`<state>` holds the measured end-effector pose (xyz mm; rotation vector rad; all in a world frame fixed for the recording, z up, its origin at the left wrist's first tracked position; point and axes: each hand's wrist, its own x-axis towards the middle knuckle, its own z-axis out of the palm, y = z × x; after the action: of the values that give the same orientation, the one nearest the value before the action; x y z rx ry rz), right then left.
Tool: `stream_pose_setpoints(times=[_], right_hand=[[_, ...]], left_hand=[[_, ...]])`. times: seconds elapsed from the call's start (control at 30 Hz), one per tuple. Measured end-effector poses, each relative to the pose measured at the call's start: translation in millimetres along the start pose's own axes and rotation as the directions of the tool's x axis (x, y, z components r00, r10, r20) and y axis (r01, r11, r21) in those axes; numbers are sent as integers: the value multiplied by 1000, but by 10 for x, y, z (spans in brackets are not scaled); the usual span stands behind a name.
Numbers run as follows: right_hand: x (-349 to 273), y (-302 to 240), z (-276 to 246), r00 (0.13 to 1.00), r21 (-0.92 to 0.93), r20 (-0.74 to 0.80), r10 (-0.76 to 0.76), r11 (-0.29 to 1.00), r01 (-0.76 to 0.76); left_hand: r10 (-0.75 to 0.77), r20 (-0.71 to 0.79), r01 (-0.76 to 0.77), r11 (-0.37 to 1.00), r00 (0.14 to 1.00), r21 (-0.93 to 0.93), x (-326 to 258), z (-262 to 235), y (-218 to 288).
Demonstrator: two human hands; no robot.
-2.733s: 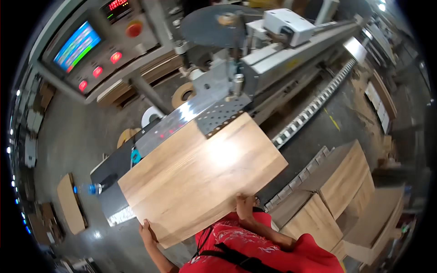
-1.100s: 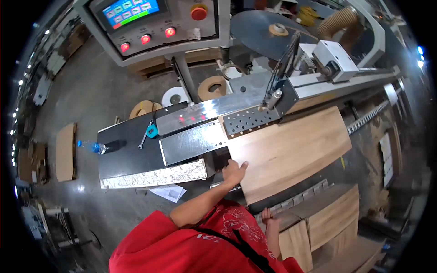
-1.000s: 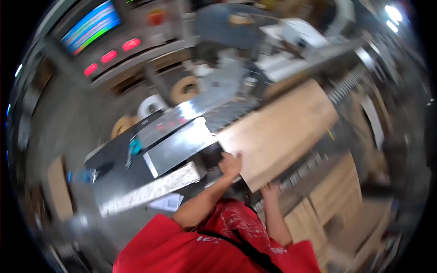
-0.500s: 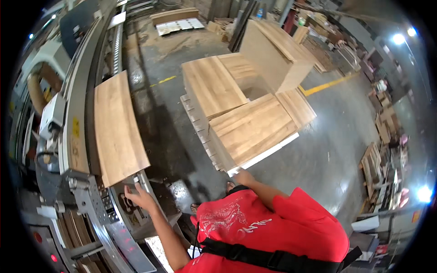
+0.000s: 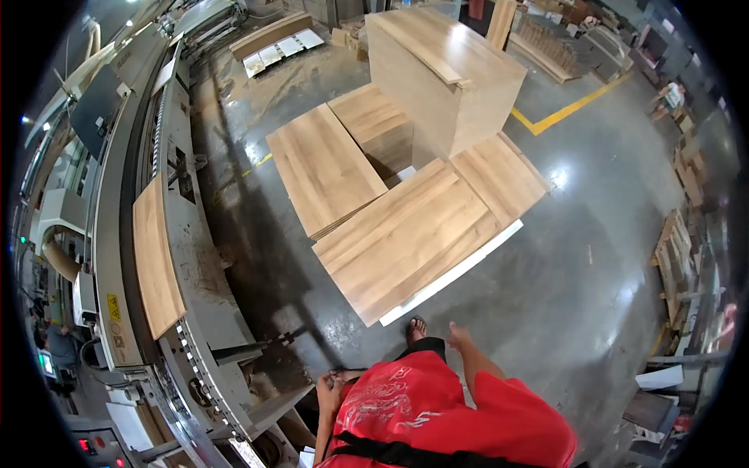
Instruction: The person picks up wooden panels from a stack and feeds them one by one into an edge-banding machine.
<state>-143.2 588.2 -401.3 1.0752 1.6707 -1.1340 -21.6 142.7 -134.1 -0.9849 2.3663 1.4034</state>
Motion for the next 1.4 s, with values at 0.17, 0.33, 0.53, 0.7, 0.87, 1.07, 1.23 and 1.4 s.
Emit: stream_pose_setpoints(times=[0.17, 0.33, 0.53, 0.7, 0.87, 1.07, 1.23, 1.4], right_hand=[[-207, -1402, -231, 995, 604, 94, 19, 794, -72], [-83, -2613, -231, 990, 607, 143, 9, 789, -95], [-71, -2709, 26, 945, 461, -325, 25, 877, 135], [222, -2229, 201, 920, 289, -336, -203, 907, 306], [-454, -2098, 245, 952, 322, -301, -55, 934, 156], [538, -1340, 358, 989, 546, -120, -87, 826, 139], [273, -1488, 211, 998, 645, 7, -66, 763, 46], [126, -1516, 184, 991, 634, -48, -122, 763, 125]], left_hand=[[-149, -114, 150, 989, 982, -3, -634, -190, -9], [-325, -365, 373, 925, 872, 70, -1417, -382, -518], [-506, -339, 528, 848, 793, -31, -1756, -202, -395], [-515, -310, 518, 852, 799, -80, -1733, -112, -360], [-474, -282, 444, 880, 834, -168, -1698, -116, -578], [-302, -170, 245, 925, 938, -289, -1153, -287, -856], [-444, -41, 408, 852, 895, -327, -700, -162, 0], [-315, 9, 303, 905, 949, -299, -395, -20, 566]])
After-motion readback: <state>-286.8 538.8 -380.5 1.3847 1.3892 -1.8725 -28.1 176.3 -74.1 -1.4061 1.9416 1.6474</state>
